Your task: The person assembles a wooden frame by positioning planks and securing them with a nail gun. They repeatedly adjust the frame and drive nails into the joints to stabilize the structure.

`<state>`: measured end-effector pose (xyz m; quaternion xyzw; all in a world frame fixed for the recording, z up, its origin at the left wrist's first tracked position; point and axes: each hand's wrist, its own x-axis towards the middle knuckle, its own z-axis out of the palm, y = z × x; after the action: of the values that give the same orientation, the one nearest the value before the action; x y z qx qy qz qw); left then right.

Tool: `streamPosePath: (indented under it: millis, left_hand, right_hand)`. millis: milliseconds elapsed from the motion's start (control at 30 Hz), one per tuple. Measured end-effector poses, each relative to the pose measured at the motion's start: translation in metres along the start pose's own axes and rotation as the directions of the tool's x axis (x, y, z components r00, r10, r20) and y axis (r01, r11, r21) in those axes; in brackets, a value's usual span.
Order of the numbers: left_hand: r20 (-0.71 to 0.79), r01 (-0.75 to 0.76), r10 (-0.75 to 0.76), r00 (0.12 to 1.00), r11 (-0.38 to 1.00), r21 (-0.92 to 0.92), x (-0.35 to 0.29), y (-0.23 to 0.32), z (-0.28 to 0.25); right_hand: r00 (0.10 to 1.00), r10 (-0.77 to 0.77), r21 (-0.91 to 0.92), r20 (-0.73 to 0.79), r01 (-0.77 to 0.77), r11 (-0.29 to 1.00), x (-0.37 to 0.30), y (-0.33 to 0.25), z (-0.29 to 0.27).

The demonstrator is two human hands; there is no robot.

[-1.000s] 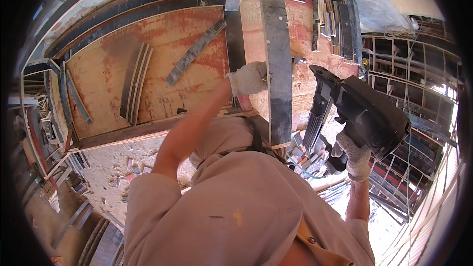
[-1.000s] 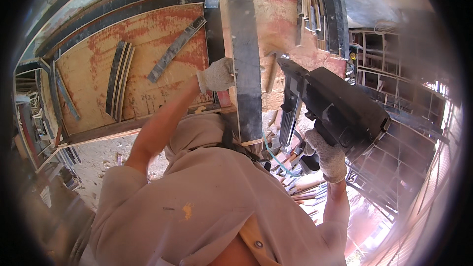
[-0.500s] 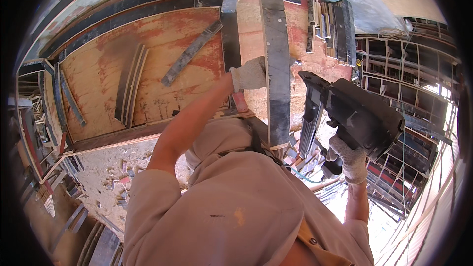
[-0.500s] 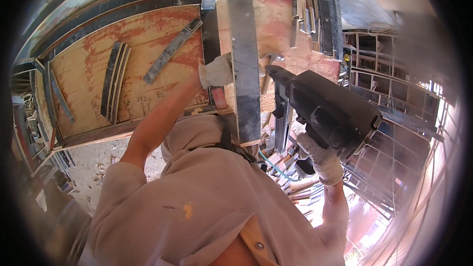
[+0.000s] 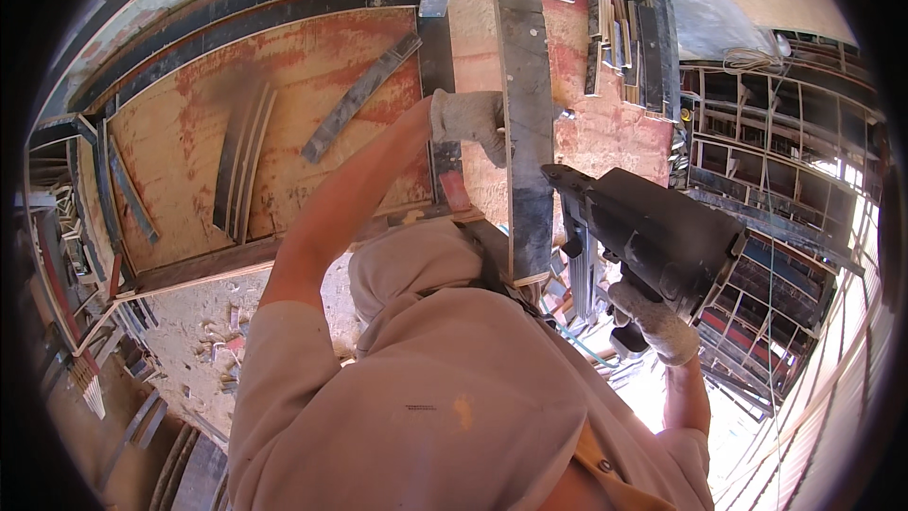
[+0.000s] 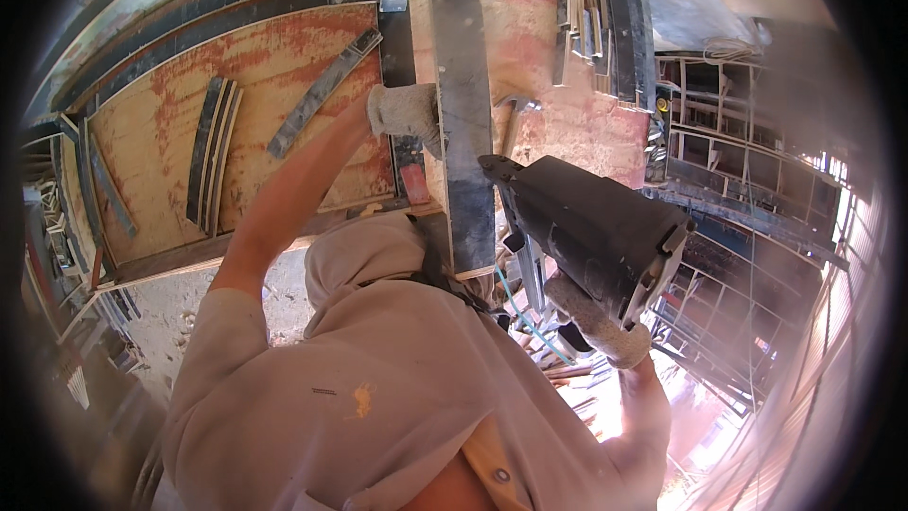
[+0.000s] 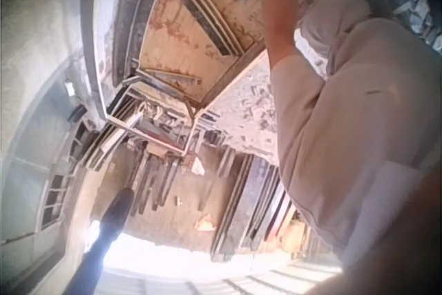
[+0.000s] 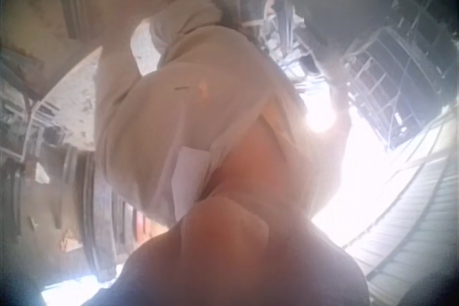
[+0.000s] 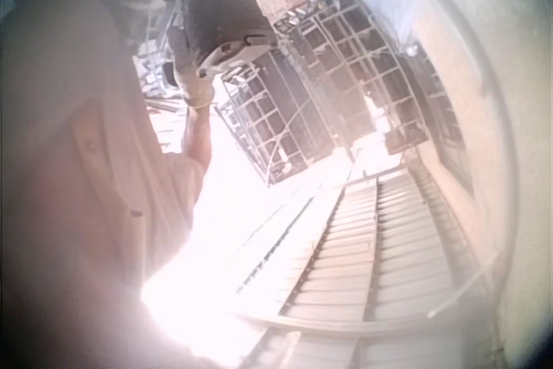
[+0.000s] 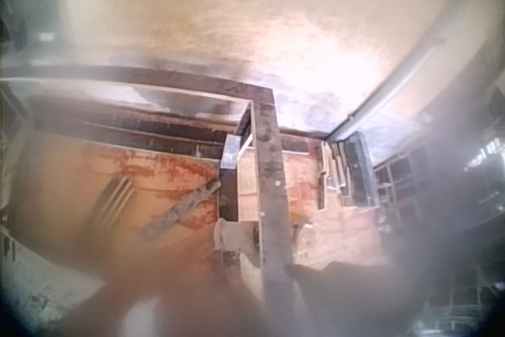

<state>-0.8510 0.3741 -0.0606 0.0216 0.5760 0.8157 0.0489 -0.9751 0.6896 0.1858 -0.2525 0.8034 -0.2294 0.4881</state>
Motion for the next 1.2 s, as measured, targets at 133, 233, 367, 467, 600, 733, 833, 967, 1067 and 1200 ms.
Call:
streamPosePath:
  millis: [133,233,367,467,600,733,833,967,1067,1200]
  left_hand:
    - [0.025,-0.002,0.003,1.0,0.999,-0.041,0.005,-0.012,-0.005]
    - [0.044,0.006,-0.003,0.999,0.998,-0.059,0.01,-0.019,-0.006]
    - [0.058,0.0,0.004,0.998,0.998,-0.07,0.016,-0.024,-0.01]
    - [0.056,0.001,0.003,0.998,0.997,-0.081,0.016,-0.027,-0.011]
    - [0.062,-0.003,0.009,0.998,0.995,-0.101,0.017,-0.031,-0.012]
    - [0.067,-0.007,0.015,0.998,0.993,-0.114,0.019,-0.036,-0.012]
    - [0.068,-0.006,0.014,0.998,0.992,-0.125,0.019,-0.04,-0.013]
    - [0.075,-0.005,0.016,0.997,0.99,-0.14,0.021,-0.044,-0.014]
    - [0.077,-0.009,0.022,0.997,0.988,-0.156,0.022,-0.044,-0.016]
    - [0.072,-0.015,0.027,0.997,0.987,-0.158,0.02,-0.044,-0.016]
  right_hand:
    - [0.991,-0.099,-0.001,0.093,0.1,0.995,0.002,-0.001,-0.005]
    - [0.994,-0.098,-0.019,0.044,0.099,0.995,0.009,0.004,-0.001]
    - [0.996,-0.09,0.088,0.03,0.087,0.992,0.016,-0.021,0.002]
    - [0.996,-0.085,0.12,0.022,0.081,0.989,0.02,-0.031,0.003]
    - [0.997,-0.074,0.143,0.019,0.07,0.987,0.024,-0.04,0.002]
    - [0.997,-0.071,0.155,0.019,0.067,0.986,0.025,-0.046,0.003]
    - [0.996,-0.085,0.165,0.034,0.078,0.983,0.026,-0.054,-0.002]
    - [0.998,-0.055,0.185,-0.026,0.059,0.981,0.028,-0.049,-0.002]
    - [0.998,-0.034,0.19,-0.053,0.043,0.981,0.03,-0.049,0.0]
    - [0.998,-0.056,0.172,-0.009,0.056,0.984,0.032,-0.057,0.0]
